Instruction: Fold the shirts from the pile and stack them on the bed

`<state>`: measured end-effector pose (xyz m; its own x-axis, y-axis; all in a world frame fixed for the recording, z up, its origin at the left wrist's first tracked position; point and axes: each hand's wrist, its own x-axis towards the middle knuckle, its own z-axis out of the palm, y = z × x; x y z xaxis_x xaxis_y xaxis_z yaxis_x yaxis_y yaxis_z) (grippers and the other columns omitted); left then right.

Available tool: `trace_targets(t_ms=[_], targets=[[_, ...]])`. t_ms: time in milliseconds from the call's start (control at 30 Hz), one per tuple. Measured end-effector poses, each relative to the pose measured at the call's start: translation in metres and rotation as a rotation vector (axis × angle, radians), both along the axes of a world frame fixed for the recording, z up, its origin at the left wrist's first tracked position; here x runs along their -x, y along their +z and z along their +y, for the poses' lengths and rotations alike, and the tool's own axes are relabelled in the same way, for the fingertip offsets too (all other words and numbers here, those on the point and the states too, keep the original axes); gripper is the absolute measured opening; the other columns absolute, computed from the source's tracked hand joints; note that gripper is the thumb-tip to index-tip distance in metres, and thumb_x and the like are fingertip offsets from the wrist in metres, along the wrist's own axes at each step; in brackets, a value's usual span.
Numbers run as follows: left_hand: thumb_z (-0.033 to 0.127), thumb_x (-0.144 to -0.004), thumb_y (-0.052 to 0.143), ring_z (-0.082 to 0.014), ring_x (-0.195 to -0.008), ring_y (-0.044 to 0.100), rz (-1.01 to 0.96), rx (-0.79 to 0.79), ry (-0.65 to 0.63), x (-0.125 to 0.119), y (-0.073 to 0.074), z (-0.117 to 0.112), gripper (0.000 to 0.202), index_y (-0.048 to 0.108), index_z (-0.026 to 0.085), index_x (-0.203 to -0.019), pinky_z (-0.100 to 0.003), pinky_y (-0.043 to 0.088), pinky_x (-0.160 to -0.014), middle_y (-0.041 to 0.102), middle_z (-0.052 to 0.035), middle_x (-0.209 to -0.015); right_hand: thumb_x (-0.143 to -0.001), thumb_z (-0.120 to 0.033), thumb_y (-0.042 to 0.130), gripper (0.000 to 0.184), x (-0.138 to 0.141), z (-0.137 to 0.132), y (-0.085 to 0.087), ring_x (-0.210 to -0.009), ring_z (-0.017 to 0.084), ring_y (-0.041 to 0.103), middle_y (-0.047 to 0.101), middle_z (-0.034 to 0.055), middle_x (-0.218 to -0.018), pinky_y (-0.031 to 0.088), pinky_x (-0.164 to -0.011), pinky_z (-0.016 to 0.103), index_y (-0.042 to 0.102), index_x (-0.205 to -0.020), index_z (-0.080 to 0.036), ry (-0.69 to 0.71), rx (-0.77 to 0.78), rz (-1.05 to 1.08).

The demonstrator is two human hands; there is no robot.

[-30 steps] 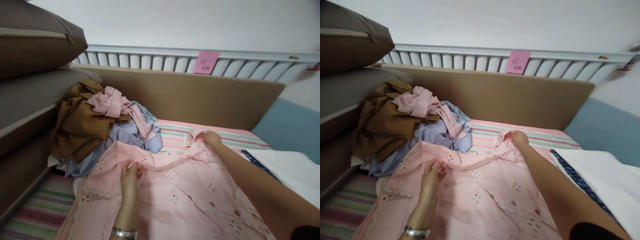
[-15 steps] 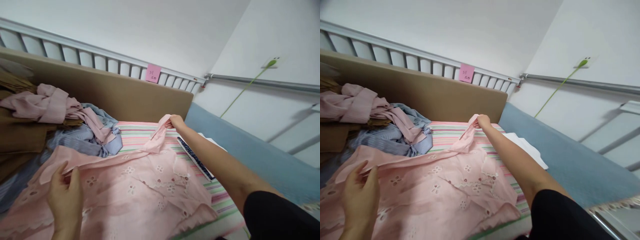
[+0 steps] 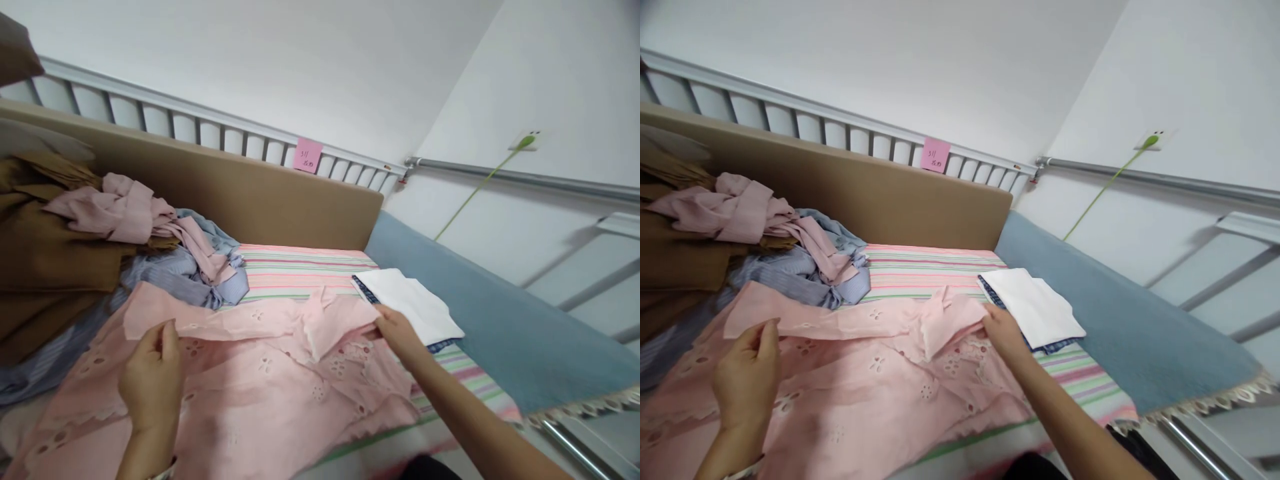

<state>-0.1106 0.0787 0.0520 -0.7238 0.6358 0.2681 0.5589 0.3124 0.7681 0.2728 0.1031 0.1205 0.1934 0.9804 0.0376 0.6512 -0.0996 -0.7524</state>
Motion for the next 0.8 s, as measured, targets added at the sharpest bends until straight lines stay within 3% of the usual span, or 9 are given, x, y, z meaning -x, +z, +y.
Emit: trace_targets(t_ms=[100,200,300,433,667,733,800], targets=[[0.043,-0.086,0.039,-0.0177,-0.057,0.049,0.081,0.000,-0.010,-0.004,0.002,-0.003,0.037,0.068,0.022,-0.094,-0.027,0.027,-0.053,0.064,-0.0052,-0.068,-0.066,-0.026,0.040,0.026,0.005,-0.013,-0.037,-0.058,0.018,0.064,0.063,0.0014,-0.063,0.054,-0.056,0.027,0.062,-0.079,-0.017,-0.009,0.163,0.141],[0.041,-0.087,0.039,-0.0184,-0.066,0.056,0.172,-0.122,-0.038,-0.007,0.002,-0.006,0.037,0.067,0.019,-0.096,-0.026,0.032,-0.058,0.067,-0.0073,-0.076,-0.065,-0.028,0.041,0.030,0.008,-0.016,-0.046,-0.063,0.018,0.066,0.066,0.0015,-0.068,0.055,-0.061,0.029,0.063,-0.084,-0.018,-0.020,0.221,0.215],[0.037,-0.087,0.040,-0.0185,-0.070,0.059,0.194,-0.157,-0.091,-0.007,0.001,-0.010,0.035,0.067,0.018,-0.098,-0.025,0.036,-0.062,0.068,-0.0084,-0.078,-0.063,-0.033,0.044,0.030,0.006,-0.017,-0.043,-0.066,0.019,0.066,0.067,0.0024,-0.075,0.056,-0.063,0.030,0.064,-0.081,-0.021,0.010,0.199,0.193],[0.035,-0.084,0.046,-0.0218,-0.067,0.061,0.069,0.093,-0.174,0.004,-0.002,-0.016,0.028,0.068,0.020,-0.088,-0.027,0.033,-0.057,0.069,-0.0107,-0.076,-0.060,-0.037,0.049,0.027,0.004,-0.011,-0.031,-0.071,0.022,0.066,0.069,0.0042,-0.083,0.056,-0.062,0.032,0.066,-0.076,-0.024,0.022,0.133,0.150],[0.039,-0.085,0.039,-0.0279,-0.081,0.064,0.026,0.266,-0.227,0.022,0.000,-0.026,0.036,0.065,0.019,-0.100,-0.031,0.039,-0.062,0.070,-0.0155,-0.088,-0.062,-0.032,0.049,0.034,0.013,-0.012,0.023,-0.072,0.022,0.066,0.069,0.0068,-0.089,0.057,-0.069,0.032,0.067,-0.089,-0.021,-0.023,-0.057,0.112],[0.042,-0.085,0.036,-0.0281,-0.076,0.064,0.065,0.298,-0.255,0.025,-0.002,-0.026,0.038,0.066,0.020,-0.098,-0.031,0.038,-0.061,0.070,-0.0147,-0.084,-0.064,-0.032,0.046,0.035,0.015,-0.022,0.021,-0.074,0.021,0.066,0.069,0.0059,-0.089,0.056,-0.069,0.031,0.066,-0.091,-0.020,0.007,-0.077,0.117],[0.045,-0.084,0.037,-0.0275,-0.069,0.062,0.107,0.317,-0.282,0.028,-0.006,-0.023,0.040,0.066,0.020,-0.093,-0.031,0.038,-0.058,0.069,-0.0141,-0.078,-0.065,-0.032,0.044,0.033,0.016,-0.031,0.008,-0.073,0.021,0.065,0.068,0.0047,-0.084,0.056,-0.065,0.030,0.065,-0.087,-0.019,0.058,-0.025,0.125]])
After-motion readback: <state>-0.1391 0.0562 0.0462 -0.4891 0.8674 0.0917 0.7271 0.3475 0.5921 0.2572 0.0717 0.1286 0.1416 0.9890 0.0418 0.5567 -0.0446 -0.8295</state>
